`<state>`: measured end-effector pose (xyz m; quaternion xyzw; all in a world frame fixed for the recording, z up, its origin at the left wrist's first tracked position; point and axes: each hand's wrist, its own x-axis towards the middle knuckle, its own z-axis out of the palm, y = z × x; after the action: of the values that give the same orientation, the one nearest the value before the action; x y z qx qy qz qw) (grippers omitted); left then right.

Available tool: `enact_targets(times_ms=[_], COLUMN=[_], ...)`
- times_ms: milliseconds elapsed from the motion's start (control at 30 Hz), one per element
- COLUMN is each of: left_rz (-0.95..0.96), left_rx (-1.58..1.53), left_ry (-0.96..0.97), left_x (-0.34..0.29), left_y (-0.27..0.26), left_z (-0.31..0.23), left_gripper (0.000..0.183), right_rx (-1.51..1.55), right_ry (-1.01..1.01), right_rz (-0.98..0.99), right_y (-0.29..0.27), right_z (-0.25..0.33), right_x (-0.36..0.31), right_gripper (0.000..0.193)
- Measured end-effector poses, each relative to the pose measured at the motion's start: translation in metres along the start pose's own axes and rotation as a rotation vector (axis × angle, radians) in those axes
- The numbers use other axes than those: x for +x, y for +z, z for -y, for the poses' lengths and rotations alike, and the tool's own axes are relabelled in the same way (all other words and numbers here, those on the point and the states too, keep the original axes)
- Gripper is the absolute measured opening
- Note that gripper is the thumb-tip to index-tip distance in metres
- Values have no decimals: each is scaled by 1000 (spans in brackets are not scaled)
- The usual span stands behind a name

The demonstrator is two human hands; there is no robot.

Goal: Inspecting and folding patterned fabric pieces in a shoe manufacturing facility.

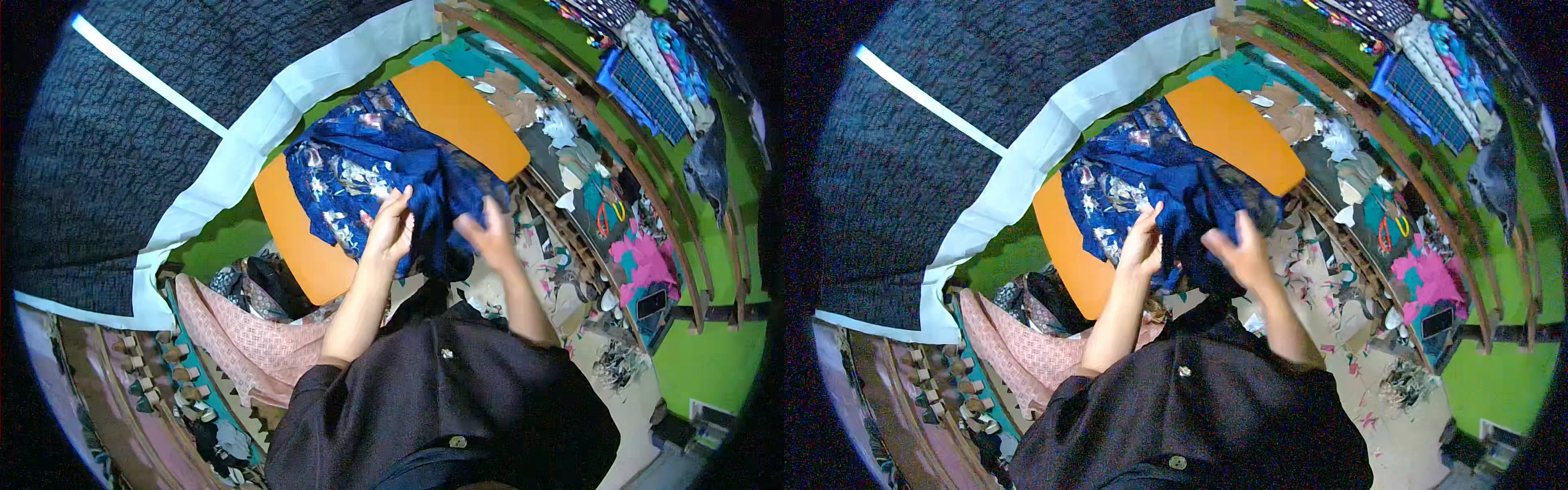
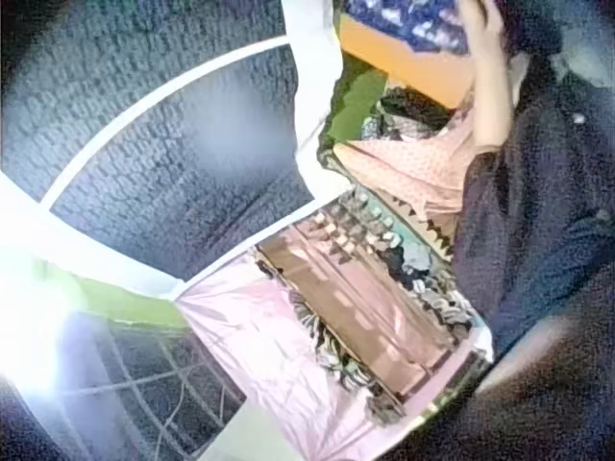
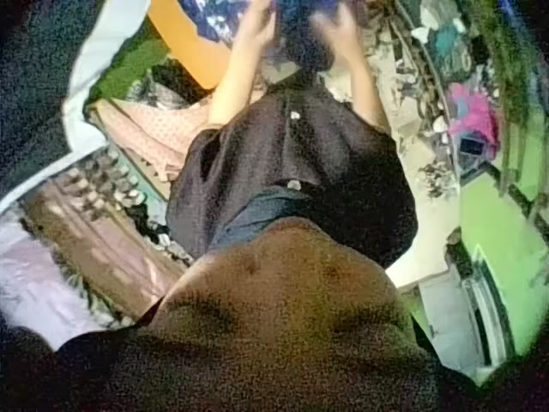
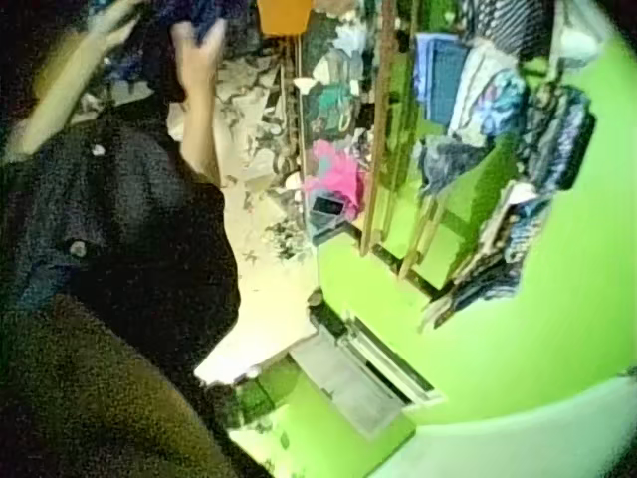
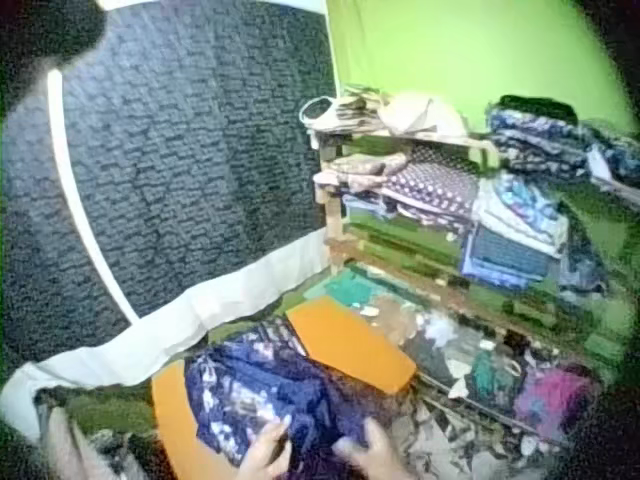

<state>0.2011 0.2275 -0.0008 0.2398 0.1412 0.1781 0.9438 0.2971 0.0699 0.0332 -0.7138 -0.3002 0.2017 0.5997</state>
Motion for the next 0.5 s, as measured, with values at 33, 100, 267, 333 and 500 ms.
enact_targets(times_ms=[33,100,267,333,500], left_rz=[16,-44,157,-190,90], left_rx=[-89,-161,-254,240,981], left_ry=[-14,-22,24,86,481], left_x=[-3,-11,-43,-55,-89], left_y=[5,9,32,35,21], left_z=[4,17,17,19,28], left_gripper=[19,18,30,31,59], right_rx=[-82,-231,295,433,722], right_ry=[-66,21,0,81,150], right_rz=[113,187,224,142,3], right_y=[9,27,33,33,23], right_z=[9,14,-16,-12,15], right_x=[-12,-27,-39,-43,-44], right_gripper=[61,63,31,30,30])
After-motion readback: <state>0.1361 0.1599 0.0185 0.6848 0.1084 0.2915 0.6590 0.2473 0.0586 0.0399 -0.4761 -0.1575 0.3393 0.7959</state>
